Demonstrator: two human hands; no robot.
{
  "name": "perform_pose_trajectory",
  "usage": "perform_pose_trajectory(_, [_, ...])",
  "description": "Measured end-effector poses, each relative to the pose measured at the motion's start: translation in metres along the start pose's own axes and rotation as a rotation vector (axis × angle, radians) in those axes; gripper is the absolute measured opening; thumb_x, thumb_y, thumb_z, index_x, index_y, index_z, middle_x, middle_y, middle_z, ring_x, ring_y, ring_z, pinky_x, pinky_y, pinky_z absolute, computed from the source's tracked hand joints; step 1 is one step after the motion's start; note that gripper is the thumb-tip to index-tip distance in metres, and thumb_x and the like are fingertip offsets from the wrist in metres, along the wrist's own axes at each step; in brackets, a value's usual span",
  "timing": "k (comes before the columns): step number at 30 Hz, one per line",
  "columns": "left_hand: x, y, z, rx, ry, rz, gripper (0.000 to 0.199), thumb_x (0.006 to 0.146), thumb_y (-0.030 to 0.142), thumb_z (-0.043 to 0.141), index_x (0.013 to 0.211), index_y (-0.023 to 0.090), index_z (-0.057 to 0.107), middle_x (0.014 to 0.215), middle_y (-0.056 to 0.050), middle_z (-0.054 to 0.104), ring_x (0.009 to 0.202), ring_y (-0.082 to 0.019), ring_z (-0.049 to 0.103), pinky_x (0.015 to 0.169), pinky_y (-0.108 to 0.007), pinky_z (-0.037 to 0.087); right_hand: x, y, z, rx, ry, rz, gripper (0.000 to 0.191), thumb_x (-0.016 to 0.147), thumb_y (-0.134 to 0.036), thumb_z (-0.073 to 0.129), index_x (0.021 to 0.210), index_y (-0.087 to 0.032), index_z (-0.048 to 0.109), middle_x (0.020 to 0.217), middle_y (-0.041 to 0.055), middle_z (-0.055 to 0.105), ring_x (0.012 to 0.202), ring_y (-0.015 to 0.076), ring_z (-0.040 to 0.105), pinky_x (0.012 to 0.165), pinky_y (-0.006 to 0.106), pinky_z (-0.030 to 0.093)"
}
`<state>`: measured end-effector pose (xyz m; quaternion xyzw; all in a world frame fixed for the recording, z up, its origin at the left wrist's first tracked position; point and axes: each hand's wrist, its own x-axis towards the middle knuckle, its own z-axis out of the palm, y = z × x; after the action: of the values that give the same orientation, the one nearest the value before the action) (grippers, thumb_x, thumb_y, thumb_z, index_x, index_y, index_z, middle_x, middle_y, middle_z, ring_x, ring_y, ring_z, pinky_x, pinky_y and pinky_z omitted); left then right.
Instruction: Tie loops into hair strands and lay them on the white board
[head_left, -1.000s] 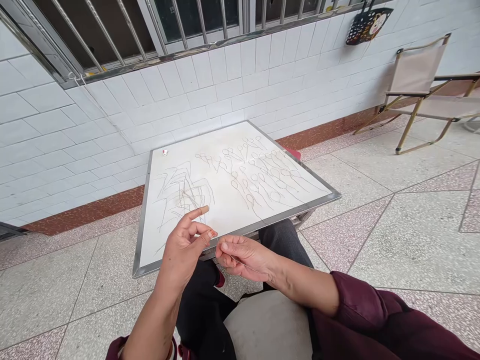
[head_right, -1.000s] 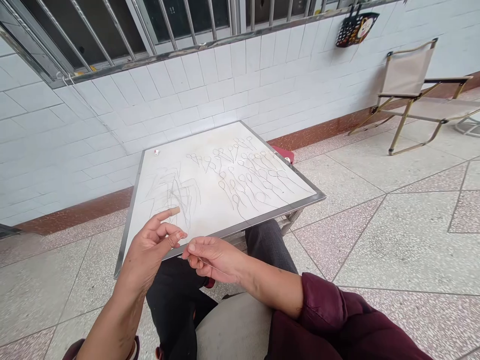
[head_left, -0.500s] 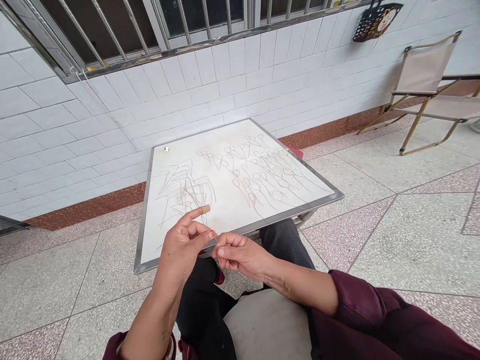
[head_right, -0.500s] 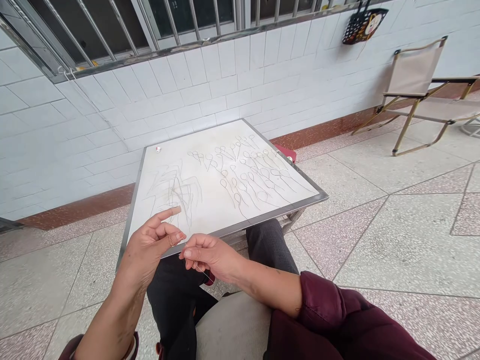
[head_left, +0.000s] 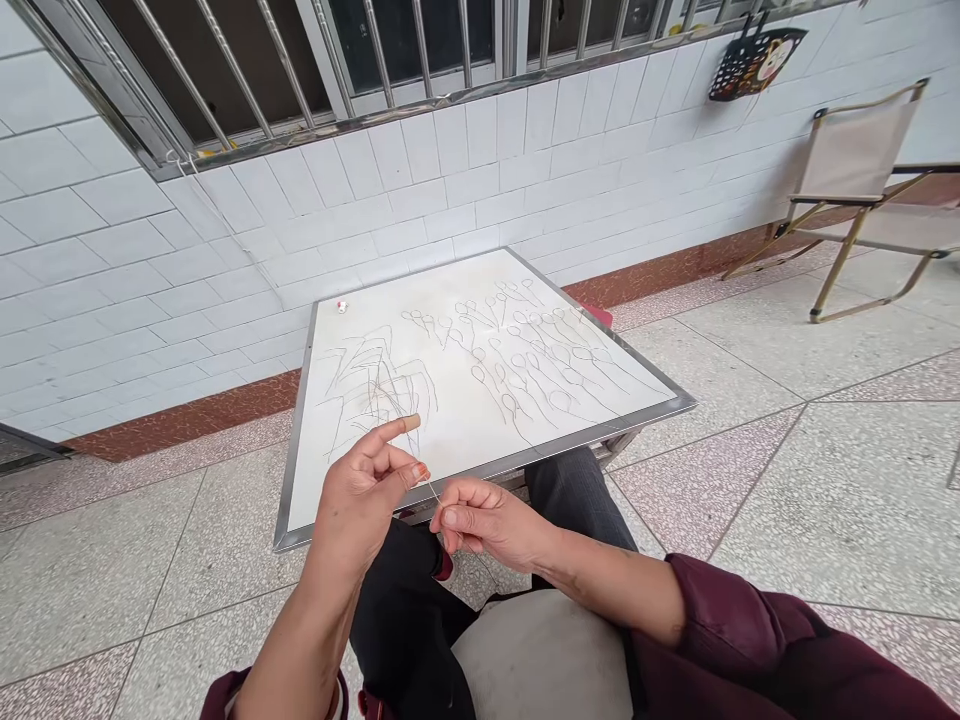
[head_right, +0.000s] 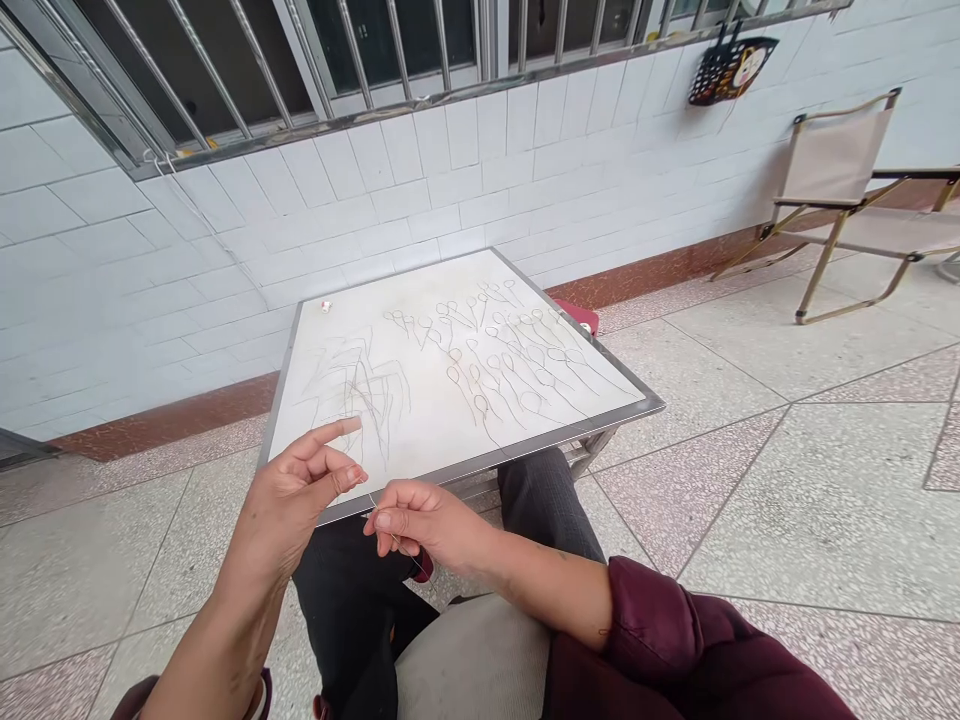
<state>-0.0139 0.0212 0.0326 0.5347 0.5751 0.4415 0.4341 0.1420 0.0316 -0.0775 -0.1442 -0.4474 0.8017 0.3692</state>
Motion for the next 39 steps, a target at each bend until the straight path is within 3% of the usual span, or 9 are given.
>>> perform_pose_trajectory(8, [-0.002, 0.003, -0.003, 0.096, 0.053, 0.046, 0.052, 0.076, 0.03, 0.071, 0.127, 0.02, 0.062, 0.066, 0.005, 0.063, 0.068, -0.015, 0.056, 0.076, -0.029, 0.044, -0.004, -0.012, 0.005, -0.132, -0.017, -0.015, 0.043, 0.095, -0.055, 0.052, 0.107, -0.016, 0.065, 0.074, 0.0019, 0.066, 0.058, 0.0089, 0.048, 0.054, 0.022, 0.032])
perform_pose_trajectory(17, [-0.007, 0.007, 0.004, 0.182, 0.06, 0.072, 0.052, 0.079, 0.034, 0.07, 0.129, 0.024, 0.06, 0.071, 0.003, 0.066, 0.068, -0.016, 0.057, 0.074, -0.031, 0.044, -0.002, -0.024, 0.012, -0.171, 0.026, -0.02, 0.029, 0.095, -0.043, 0.058, 0.1, -0.016, 0.065, 0.072, 0.0006, 0.065, 0.063, 0.0089, 0.049, 0.059, 0.022, 0.032])
perform_pose_trajectory(19, [-0.009, 0.011, -0.008, 0.242, 0.141, 0.118, 0.053, 0.079, 0.037, 0.071, 0.13, 0.027, 0.06, 0.086, -0.001, 0.072, 0.079, -0.019, 0.062, 0.079, -0.033, 0.045, -0.002, -0.025, 0.01, -0.162, 0.072, -0.029, 0.028, 0.094, -0.043, 0.059, 0.098, -0.016, 0.066, 0.072, 0.001, 0.065, 0.063, 0.009, 0.049, 0.059, 0.022, 0.032])
perform_pose_trajectory(21, [-0.011, 0.009, -0.025, 0.282, 0.369, 0.197, 0.05, 0.081, 0.041, 0.07, 0.129, 0.032, 0.061, 0.105, -0.003, 0.073, 0.092, -0.022, 0.064, 0.081, -0.034, 0.045, -0.002, -0.026, 0.007, -0.135, 0.107, -0.043, 0.027, 0.094, -0.042, 0.06, 0.098, -0.016, 0.066, 0.072, 0.001, 0.066, 0.063, 0.0089, 0.049, 0.059, 0.022, 0.032])
perform_pose_trajectory(24, [-0.009, -0.015, -0.047, 0.034, 0.653, 0.245, 0.047, 0.081, 0.041, 0.07, 0.126, 0.03, 0.063, 0.109, -0.004, 0.072, 0.106, -0.023, 0.062, 0.085, -0.033, 0.046, -0.002, -0.028, 0.004, -0.094, 0.112, -0.048, 0.027, 0.092, -0.043, 0.062, 0.096, -0.016, 0.067, 0.071, 0.0011, 0.066, 0.063, 0.0091, 0.05, 0.059, 0.022, 0.031])
perform_pose_trajectory(28, [-0.006, -0.065, -0.031, -0.252, 0.258, -0.078, 0.054, 0.067, 0.043, 0.082, 0.115, 0.019, 0.071, 0.096, -0.01, 0.074, 0.092, -0.022, 0.064, 0.075, -0.031, 0.049, -0.001, -0.028, 0.005, -0.072, 0.09, -0.034, 0.03, 0.091, -0.045, 0.062, 0.094, -0.015, 0.068, 0.068, 0.0004, 0.064, 0.06, 0.0083, 0.048, 0.058, 0.022, 0.03])
perform_pose_trajectory(31, [-0.01, -0.082, 0.004, -0.416, -0.051, -0.093, 0.05, 0.076, 0.046, 0.075, 0.118, 0.02, 0.071, 0.106, -0.013, 0.073, 0.098, -0.025, 0.064, 0.083, -0.036, 0.049, 0.0, -0.027, 0.005, -0.113, 0.089, -0.037, 0.032, 0.092, -0.046, 0.061, 0.092, -0.015, 0.067, 0.068, 0.0, 0.062, 0.061, 0.0088, 0.049, 0.057, 0.022, 0.031])
perform_pose_trajectory(34, [-0.016, -0.077, 0.029, -0.47, -0.085, -0.054, 0.046, 0.082, 0.047, 0.07, 0.121, 0.023, 0.07, 0.116, -0.011, 0.071, 0.109, -0.026, 0.061, 0.094, -0.038, 0.045, 0.001, -0.026, 0.003, -0.228, 0.088, -0.041, 0.033, 0.092, -0.047, 0.06, 0.082, -0.016, 0.064, 0.069, -0.0003, 0.062, 0.061, 0.0092, 0.048, 0.057, 0.023, 0.033])
perform_pose_trajectory(39, [-0.015, -0.069, 0.035, -0.376, 0.015, -0.021, 0.031, 0.082, 0.04, 0.072, 0.107, 0.023, 0.076, 0.113, -0.008, 0.072, 0.11, -0.023, 0.06, 0.098, -0.033, 0.042, -0.001, -0.025, -0.002, -0.449, 0.068, -0.047, 0.039, 0.093, -0.05, 0.057, 0.074, -0.016, 0.063, 0.069, 0.0001, 0.063, 0.062, 0.01, 0.05, 0.062, 0.025, 0.039])
